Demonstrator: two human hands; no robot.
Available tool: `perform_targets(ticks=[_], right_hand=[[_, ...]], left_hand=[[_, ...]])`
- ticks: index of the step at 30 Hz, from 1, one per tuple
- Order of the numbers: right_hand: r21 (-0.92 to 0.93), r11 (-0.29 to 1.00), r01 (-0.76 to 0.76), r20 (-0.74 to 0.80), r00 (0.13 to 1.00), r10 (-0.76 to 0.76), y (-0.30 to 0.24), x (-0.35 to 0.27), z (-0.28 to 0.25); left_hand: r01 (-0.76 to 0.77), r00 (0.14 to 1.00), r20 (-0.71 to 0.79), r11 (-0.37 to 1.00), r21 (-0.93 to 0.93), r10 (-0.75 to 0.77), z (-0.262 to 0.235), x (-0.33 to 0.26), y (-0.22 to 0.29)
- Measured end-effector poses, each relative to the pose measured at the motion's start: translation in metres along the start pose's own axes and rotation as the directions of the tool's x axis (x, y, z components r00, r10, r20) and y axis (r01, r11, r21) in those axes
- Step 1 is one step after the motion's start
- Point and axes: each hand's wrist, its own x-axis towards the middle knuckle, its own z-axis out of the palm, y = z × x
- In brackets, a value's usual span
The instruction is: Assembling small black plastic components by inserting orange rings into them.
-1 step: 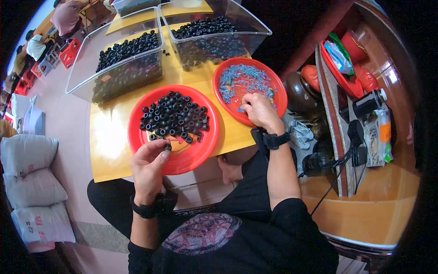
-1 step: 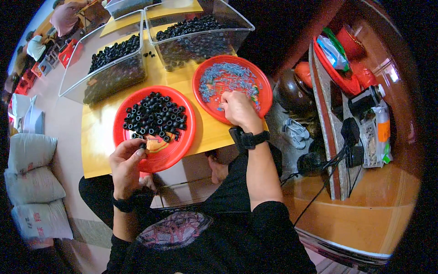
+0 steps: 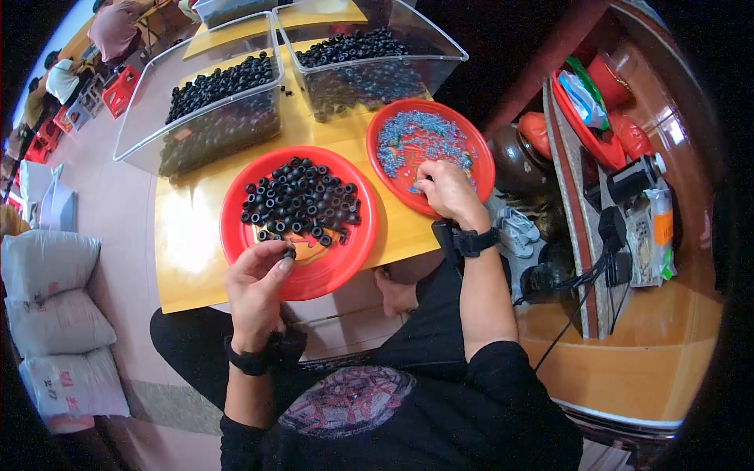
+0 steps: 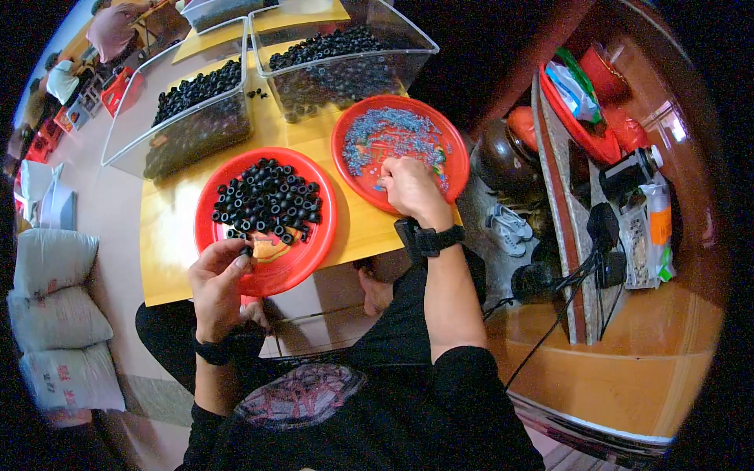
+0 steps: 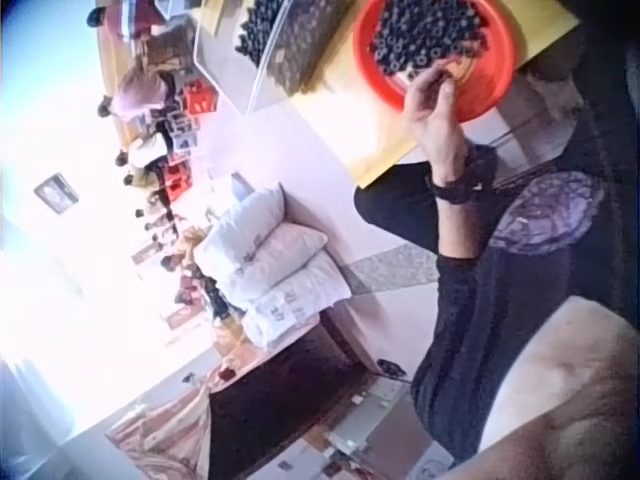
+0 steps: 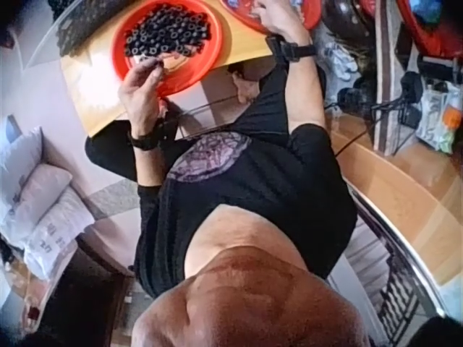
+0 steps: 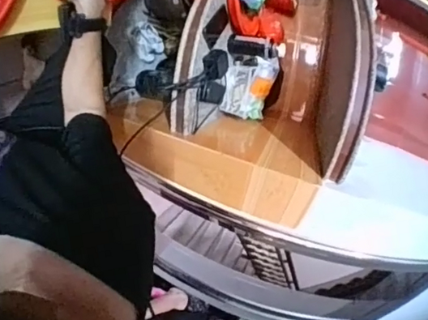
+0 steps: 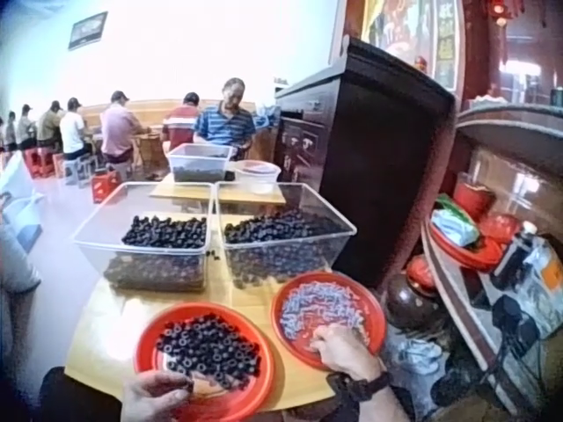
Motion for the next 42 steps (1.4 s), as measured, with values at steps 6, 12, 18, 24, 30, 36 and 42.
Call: perform_targets(ticks=[6, 12, 18, 24, 30, 36, 42], right_hand=[[-0.044, 0.999, -0.014, 0.058, 0.998, 0.016, -0.002, -0.003, -0.004], [0.150, 0.989, -0.016, 0.004, 1.000, 0.015, -0.008, 0.001, -0.003], [0.518, 0.854, 0.048, -0.022, 0.999, -0.042, -0.044, -0.007, -0.005], [0.916, 0.400, -0.011, 0.123, 0.959, -0.256, -0.113, -0.026, 0.015], [0.977, 0.164, -0.135, 0.185, 0.920, -0.347, -0.140, -0.039, 0.034], [0.958, 0.214, -0.188, 0.251, 0.912, -0.324, -0.138, -0.039, 0.039], [0.901, 0.433, -0.040, 0.187, 0.934, -0.303, -0.138, -0.039, 0.036]], left_hand=[[0.013, 1.000, 0.002, 0.999, -0.043, -0.013, 0.002, -0.001, 0.000], [0.041, 0.999, 0.008, 0.985, -0.167, -0.040, -0.003, -0.003, 0.000], [0.188, 0.975, 0.198, 0.858, -0.478, -0.103, 0.009, -0.001, -0.003], [0.195, 0.972, 0.209, 0.853, -0.484, -0.103, 0.010, -0.005, -0.003], [0.163, 0.975, 0.208, 0.874, -0.457, -0.072, 0.015, -0.006, -0.005], [0.130, 0.982, 0.181, 0.873, -0.470, -0.049, 0.018, -0.007, -0.007], [0.106, 0.990, 0.133, 0.873, -0.476, -0.048, 0.017, -0.007, -0.010]])
